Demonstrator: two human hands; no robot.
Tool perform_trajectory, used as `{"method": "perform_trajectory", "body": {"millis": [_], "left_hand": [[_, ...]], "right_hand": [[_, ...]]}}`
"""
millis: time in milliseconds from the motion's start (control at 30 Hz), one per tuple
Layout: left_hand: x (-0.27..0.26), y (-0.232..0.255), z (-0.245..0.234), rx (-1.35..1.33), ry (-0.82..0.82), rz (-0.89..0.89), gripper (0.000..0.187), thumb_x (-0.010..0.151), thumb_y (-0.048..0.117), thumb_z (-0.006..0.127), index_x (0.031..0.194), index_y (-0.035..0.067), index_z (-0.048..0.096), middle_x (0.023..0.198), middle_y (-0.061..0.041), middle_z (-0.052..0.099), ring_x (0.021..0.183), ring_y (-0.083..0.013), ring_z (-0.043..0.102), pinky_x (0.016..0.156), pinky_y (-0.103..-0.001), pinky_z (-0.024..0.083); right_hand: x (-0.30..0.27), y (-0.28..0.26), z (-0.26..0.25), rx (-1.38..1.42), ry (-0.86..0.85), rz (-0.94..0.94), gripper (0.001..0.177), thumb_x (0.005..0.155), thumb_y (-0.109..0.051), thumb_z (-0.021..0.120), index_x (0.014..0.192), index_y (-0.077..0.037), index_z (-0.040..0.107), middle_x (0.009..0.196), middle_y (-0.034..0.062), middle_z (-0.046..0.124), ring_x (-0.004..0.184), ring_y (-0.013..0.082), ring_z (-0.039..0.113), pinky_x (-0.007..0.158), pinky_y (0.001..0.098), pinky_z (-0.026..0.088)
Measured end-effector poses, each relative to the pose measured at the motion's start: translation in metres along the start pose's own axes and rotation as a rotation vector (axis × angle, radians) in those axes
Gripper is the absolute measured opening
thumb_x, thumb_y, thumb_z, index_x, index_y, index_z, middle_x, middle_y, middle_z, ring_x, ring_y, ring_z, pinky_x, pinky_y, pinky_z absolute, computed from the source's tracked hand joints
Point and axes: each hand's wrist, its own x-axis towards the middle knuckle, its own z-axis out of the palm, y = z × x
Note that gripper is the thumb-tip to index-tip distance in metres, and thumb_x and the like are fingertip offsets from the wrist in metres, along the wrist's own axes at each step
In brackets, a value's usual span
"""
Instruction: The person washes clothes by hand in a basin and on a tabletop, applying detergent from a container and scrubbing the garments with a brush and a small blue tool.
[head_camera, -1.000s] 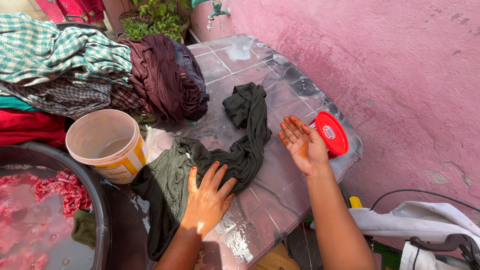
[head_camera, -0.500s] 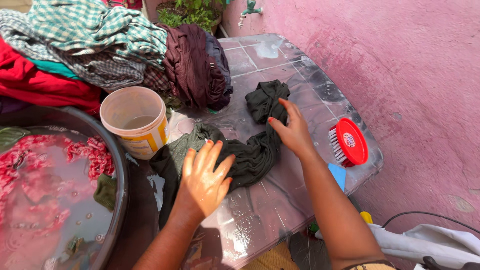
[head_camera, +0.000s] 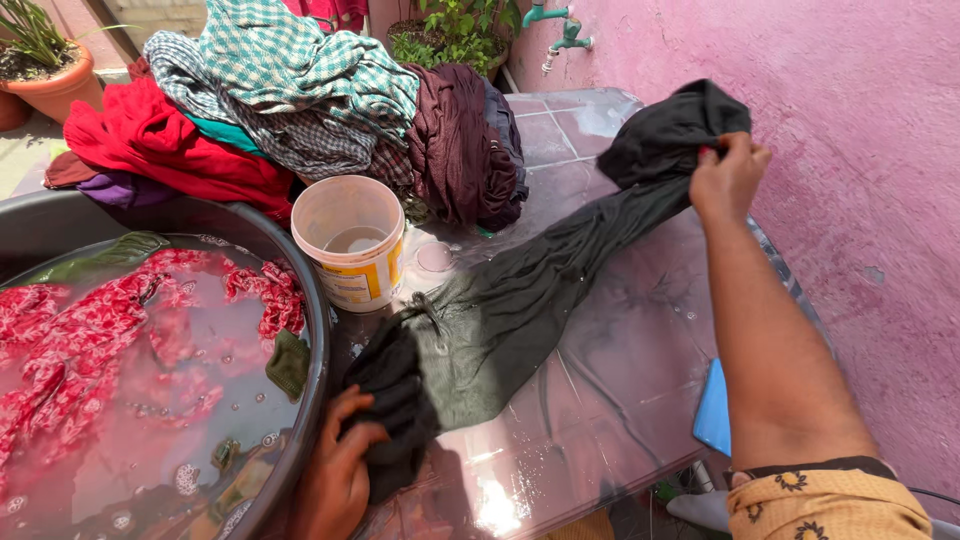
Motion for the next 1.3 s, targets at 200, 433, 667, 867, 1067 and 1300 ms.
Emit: {"method": "perform_trajectory", "body": {"millis": [200, 433, 667, 867, 1067, 1300], "left_hand": [[-0.02, 0.007, 0.003, 0.045, -0.229, 0.191, 0.039, 0.059, 0.007, 0.064, 0.094, 0.02, 0.075, 0.124, -0.007, 0.066, 0.133, -0.0321, 0.054, 0.115, -0.061, 0.026], [0.033, 0.087, 0.0, 0.194, -0.188, 0.227, 0.061, 0.076, 0.044, 0.076, 0.129, 0.015, 0.065, 0.106, -0.007, 0.067, 0.111, -0.0282, 0.061, 0.109, -0.066, 0.021], [0.065, 0.121, 0.017, 0.175, -0.357, 0.043, 0.043, 0.084, 0.015, 0.067, 0.127, 0.013, 0.071, 0.087, -0.01, 0.07, 0.088, -0.0295, 0.067, 0.09, -0.043, 0.046], [0.058, 0.142, -0.028, -0.493, -0.154, 0.379, 0.016, 0.086, 0.01, 0.077, 0.102, 0.01, 0.071, 0.089, -0.007, 0.074, 0.085, -0.0249, 0.073, 0.085, -0.038, 0.052], [0.063, 0.151, -0.024, -0.594, -0.682, 0.298, 0.02, 0.095, 0.019, 0.077, 0.113, 0.009, 0.074, 0.088, -0.008, 0.076, 0.081, -0.0233, 0.074, 0.082, -0.037, 0.055], [0.048, 0.081, -0.004, 0.048, -0.134, -0.275, 0.054, 0.085, 0.022, 0.072, 0.135, 0.006, 0.059, 0.122, -0.019, 0.064, 0.108, -0.0374, 0.064, 0.087, -0.045, 0.052]], "right_hand": [[0.006, 0.018, -0.03, -0.373, -0.555, 0.14, 0.027, 0.092, -0.029, 0.074, 0.113, -0.013, 0.08, 0.106, 0.0174, 0.075, 0.098, 0.0361, 0.072, 0.086, 0.046, 0.055], [-0.073, -0.062, -0.008, -0.031, -1.048, -0.551, 0.04, 0.071, -0.008, 0.076, 0.111, -0.014, 0.076, 0.115, 0.0128, 0.073, 0.108, 0.0333, 0.067, 0.091, 0.0427, 0.053], [-0.059, -0.105, -0.043, -0.08, -0.736, -0.528, 0.012, 0.083, -0.01, 0.075, 0.095, -0.011, 0.079, 0.105, 0.0099, 0.074, 0.103, 0.0362, 0.067, 0.087, 0.0466, 0.053], [-0.039, -0.06, -0.127, 0.282, -0.2, -0.2, 0.009, 0.1, 0.003, 0.07, 0.109, 0.0, 0.07, 0.109, 0.0132, 0.067, 0.096, 0.0231, 0.07, 0.079, 0.0344, 0.06], [-0.063, 0.014, -0.16, 0.293, -0.349, 0.34, 0.014, 0.105, -0.003, 0.065, 0.118, -0.001, 0.072, 0.104, 0.0105, 0.071, 0.085, 0.0131, 0.065, 0.077, 0.0292, 0.055], [-0.105, -0.026, -0.117, 0.134, -0.64, 0.059, 0.025, 0.093, -0.01, 0.065, 0.116, -0.007, 0.074, 0.106, 0.0124, 0.076, 0.098, 0.0227, 0.073, 0.087, 0.0369, 0.055]]}}
